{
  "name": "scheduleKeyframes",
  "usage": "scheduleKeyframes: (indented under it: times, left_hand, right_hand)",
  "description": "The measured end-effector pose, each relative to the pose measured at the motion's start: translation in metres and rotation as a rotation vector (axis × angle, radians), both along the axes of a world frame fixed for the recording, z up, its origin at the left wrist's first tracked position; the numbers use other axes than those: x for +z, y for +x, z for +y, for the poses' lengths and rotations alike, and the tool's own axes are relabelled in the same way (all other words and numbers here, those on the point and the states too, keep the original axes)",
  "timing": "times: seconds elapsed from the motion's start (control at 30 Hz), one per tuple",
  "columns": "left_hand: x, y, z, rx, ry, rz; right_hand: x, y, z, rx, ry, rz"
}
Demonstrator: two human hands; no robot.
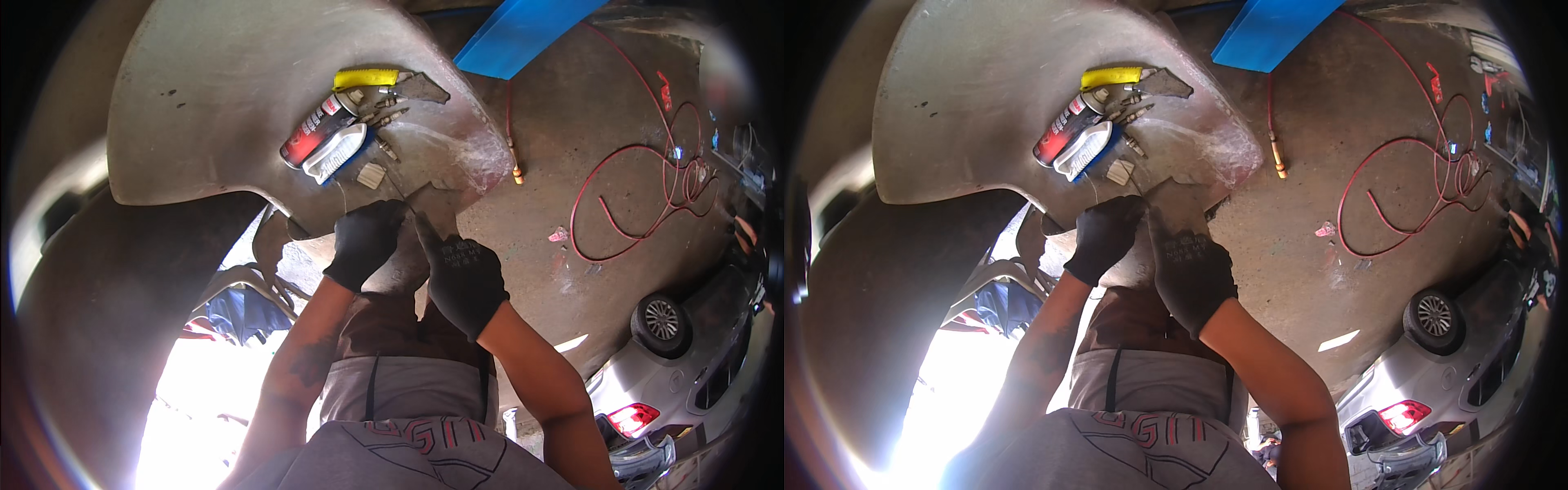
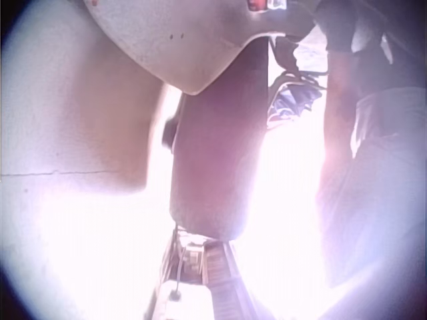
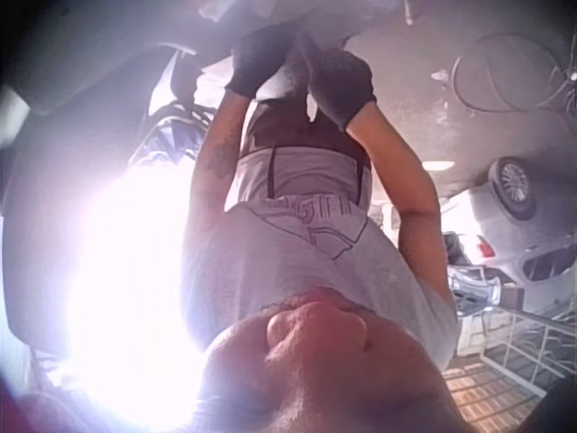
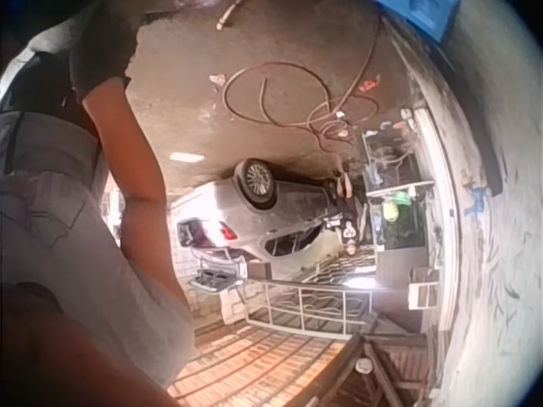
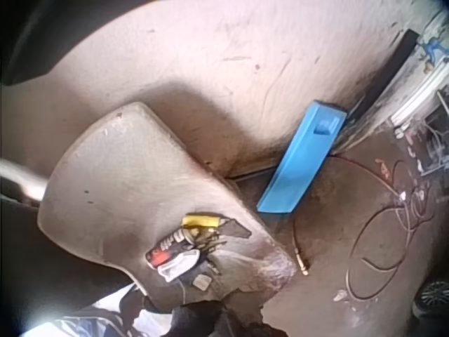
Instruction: The person uses a pair of scissors to cut a piece of grey fabric or upholstery material resting on a white plastic chair. The person holds the material with one hand while cutting with the other, trimming the edges and removing sections of the fabric.
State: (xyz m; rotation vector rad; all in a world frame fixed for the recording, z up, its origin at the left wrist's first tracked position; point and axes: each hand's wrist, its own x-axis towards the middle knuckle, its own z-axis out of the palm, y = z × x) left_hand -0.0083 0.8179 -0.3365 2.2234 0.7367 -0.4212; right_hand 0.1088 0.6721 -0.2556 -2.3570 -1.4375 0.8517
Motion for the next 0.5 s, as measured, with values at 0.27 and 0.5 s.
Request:
scheduleKeyframes:
  times: [0.27,0.5]
  left_hand:
    - [-0.006,-0.004,-0.007,-0.055,0.095,-0.078]
    - [-0.011,-0.010,-0.005,-0.043,0.134,-0.055]
  right_hand:
    - [0.005,-0.011,-0.015,0.083,-0.130,-0.048]
    - [-0.017,-0.007,0.001,0.130,-0.212,-0.023]
